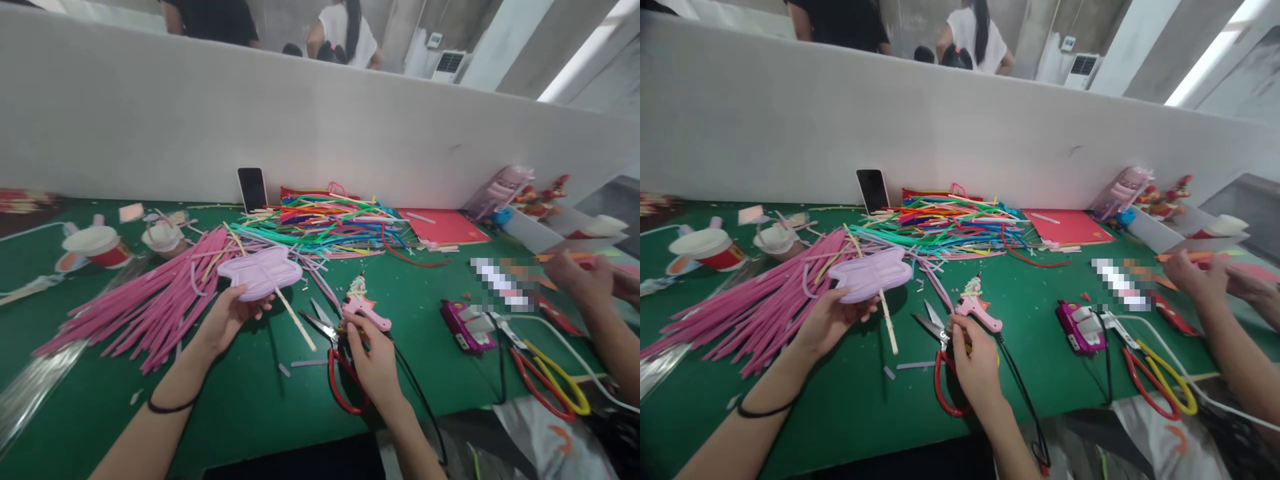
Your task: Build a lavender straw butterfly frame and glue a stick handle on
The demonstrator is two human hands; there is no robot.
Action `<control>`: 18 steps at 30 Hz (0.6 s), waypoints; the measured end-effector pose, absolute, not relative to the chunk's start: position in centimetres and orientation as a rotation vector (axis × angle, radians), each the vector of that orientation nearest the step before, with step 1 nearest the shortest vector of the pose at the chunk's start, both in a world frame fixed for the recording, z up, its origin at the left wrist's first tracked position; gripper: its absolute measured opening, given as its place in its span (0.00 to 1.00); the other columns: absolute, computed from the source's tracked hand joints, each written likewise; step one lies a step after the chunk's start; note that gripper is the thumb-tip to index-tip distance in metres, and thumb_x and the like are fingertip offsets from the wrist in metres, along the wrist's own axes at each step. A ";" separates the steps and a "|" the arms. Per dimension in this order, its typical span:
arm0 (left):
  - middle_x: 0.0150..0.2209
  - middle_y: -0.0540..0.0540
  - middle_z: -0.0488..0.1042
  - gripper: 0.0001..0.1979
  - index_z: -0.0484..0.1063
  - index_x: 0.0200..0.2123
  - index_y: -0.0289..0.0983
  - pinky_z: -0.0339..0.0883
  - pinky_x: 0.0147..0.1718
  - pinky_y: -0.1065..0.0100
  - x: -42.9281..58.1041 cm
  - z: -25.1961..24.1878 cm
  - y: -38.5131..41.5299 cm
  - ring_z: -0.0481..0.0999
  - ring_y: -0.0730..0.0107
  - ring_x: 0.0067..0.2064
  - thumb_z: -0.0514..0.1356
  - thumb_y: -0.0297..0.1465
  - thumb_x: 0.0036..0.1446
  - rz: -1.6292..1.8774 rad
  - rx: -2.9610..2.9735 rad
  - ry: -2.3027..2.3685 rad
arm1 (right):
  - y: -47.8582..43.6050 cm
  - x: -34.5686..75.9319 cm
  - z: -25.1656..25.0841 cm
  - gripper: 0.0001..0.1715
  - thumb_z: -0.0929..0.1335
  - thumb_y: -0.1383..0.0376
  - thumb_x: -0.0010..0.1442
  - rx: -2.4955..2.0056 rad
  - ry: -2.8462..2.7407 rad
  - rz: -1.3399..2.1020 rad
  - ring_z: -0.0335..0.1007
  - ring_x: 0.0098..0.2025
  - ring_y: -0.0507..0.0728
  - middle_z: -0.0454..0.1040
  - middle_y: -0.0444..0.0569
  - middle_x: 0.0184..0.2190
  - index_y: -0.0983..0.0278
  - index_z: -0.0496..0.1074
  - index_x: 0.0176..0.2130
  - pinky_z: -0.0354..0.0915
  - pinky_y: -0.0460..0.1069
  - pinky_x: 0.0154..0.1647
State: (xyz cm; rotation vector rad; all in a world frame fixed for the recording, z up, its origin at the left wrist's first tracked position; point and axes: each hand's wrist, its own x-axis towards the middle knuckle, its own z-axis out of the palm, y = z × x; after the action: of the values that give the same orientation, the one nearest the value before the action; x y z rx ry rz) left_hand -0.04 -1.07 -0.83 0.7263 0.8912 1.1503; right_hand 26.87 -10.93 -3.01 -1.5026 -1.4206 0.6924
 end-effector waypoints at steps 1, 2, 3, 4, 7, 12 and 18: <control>0.32 0.35 0.82 0.16 0.80 0.37 0.30 0.71 0.21 0.69 0.0 -0.6 -1.2 0.80 0.59 0.28 0.66 0.36 0.48 1.142 0.726 0.878 | -11.2 26.7 -3.1 0.17 0.63 0.57 0.69 -1.510 -1.422 0.663 0.78 0.44 0.59 0.81 0.53 0.45 0.61 0.76 0.49 0.73 0.53 0.45; 0.32 0.35 0.82 0.15 0.79 0.37 0.30 0.71 0.22 0.69 0.1 -0.3 -1.4 0.80 0.59 0.29 0.66 0.35 0.48 1.141 0.715 0.859 | -11.3 26.7 -3.1 0.17 0.63 0.58 0.69 -1.512 -1.447 0.622 0.78 0.44 0.59 0.80 0.52 0.46 0.61 0.75 0.49 0.73 0.53 0.46; 0.31 0.36 0.82 0.15 0.79 0.38 0.30 0.71 0.22 0.69 0.1 0.0 -1.5 0.80 0.59 0.29 0.65 0.35 0.49 1.151 0.696 0.834 | -11.4 26.9 -3.1 0.16 0.62 0.58 0.69 -1.509 -1.492 0.559 0.77 0.45 0.59 0.80 0.52 0.46 0.61 0.75 0.49 0.72 0.54 0.48; 0.30 0.37 0.82 0.15 0.79 0.38 0.30 0.71 0.22 0.69 0.1 0.3 -1.6 0.80 0.59 0.29 0.64 0.35 0.50 1.169 0.666 0.805 | -11.4 27.3 -3.1 0.16 0.62 0.59 0.69 -1.509 -1.542 0.472 0.75 0.48 0.59 0.79 0.52 0.47 0.60 0.75 0.49 0.71 0.55 0.50; 0.28 0.39 0.80 0.14 0.79 0.38 0.30 0.72 0.22 0.67 0.1 1.4 -2.2 0.79 0.60 0.28 0.62 0.34 0.51 1.205 0.534 0.721 | -10.9 29.2 -3.2 0.17 0.63 0.59 0.68 -1.578 -1.617 0.112 0.67 0.55 0.64 0.75 0.55 0.51 0.62 0.73 0.52 0.65 0.62 0.58; 0.25 0.43 0.77 0.12 0.76 0.38 0.27 0.68 0.19 0.71 0.8 3.5 -3.9 0.75 0.67 0.25 0.59 0.29 0.53 1.148 0.283 0.545 | -9.0 31.8 -5.0 0.26 0.66 0.58 0.65 -1.735 -1.756 -0.148 0.58 0.59 0.70 0.69 0.62 0.55 0.69 0.67 0.58 0.62 0.66 0.57; 0.31 0.43 0.79 0.15 0.72 0.48 0.29 0.68 0.19 0.76 3.2 5.4 -6.5 0.78 0.72 0.28 0.55 0.26 0.58 1.114 -0.023 0.398 | -7.7 31.6 -6.6 0.23 0.65 0.60 0.64 -1.793 -1.876 -0.138 0.60 0.56 0.69 0.70 0.62 0.53 0.69 0.69 0.56 0.63 0.64 0.57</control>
State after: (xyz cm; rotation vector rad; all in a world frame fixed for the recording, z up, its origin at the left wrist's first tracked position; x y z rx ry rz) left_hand 3.21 -6.53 5.35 -0.0231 0.3976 1.1140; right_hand 31.63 -7.67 -6.63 -1.7927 -1.8761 -0.1375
